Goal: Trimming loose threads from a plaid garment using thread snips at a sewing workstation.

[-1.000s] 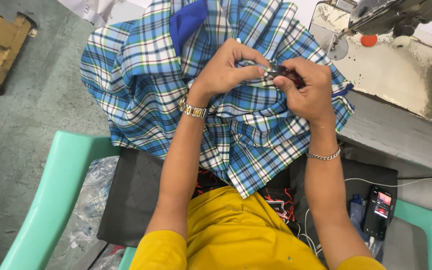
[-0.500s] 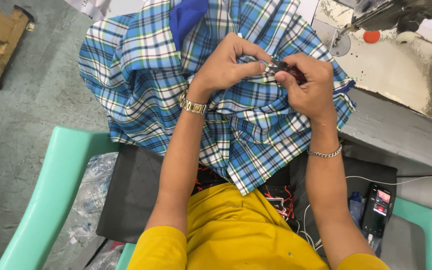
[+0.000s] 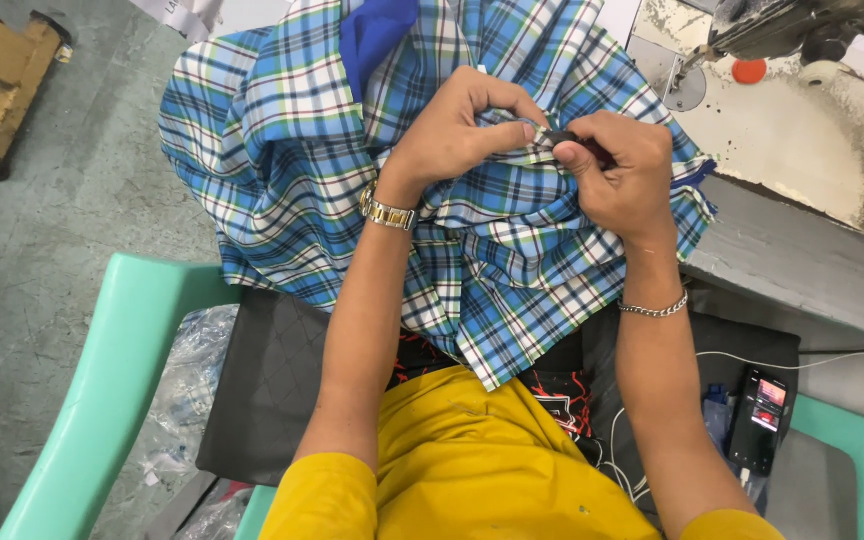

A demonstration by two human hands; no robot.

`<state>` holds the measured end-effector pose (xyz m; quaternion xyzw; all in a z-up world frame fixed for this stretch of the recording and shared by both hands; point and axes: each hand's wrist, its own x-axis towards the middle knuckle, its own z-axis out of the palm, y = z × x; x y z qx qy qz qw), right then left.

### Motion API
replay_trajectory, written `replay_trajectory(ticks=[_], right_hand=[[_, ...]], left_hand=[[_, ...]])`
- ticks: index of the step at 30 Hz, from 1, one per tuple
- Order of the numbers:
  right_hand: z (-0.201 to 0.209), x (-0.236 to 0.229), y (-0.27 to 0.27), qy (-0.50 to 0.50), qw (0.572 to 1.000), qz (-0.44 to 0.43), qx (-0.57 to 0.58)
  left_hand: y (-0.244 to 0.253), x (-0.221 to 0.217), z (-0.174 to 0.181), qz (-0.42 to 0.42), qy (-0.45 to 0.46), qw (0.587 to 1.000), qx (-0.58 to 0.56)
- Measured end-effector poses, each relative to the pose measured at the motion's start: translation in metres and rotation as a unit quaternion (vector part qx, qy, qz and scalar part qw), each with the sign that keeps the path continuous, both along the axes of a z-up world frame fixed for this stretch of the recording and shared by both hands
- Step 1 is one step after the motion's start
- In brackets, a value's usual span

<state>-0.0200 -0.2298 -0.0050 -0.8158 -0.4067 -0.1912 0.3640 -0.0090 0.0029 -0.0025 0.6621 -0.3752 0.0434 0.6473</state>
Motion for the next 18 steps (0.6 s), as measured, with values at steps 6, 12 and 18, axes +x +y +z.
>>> replay_trajectory(ticks=[6, 12, 18], right_hand=[[0.003, -0.001, 0.001, -0.003, 1.000, -0.012, 0.004], [-0.001, -0.001, 0.000, -0.011, 1.000, -0.010, -0.003], [-0.002, 0.000, 0.000, -0.013, 1.000, -0.012, -0.003]], left_hand=[[0.001, 0.003, -0.005, -0.022, 0.000, 1.000, 0.003], [0.003, 0.004, -0.013, -0.014, -0.032, 0.999, 0.019], [0.002, 0.000, -0.003, -0.029, -0.031, 0.999, 0.015]])
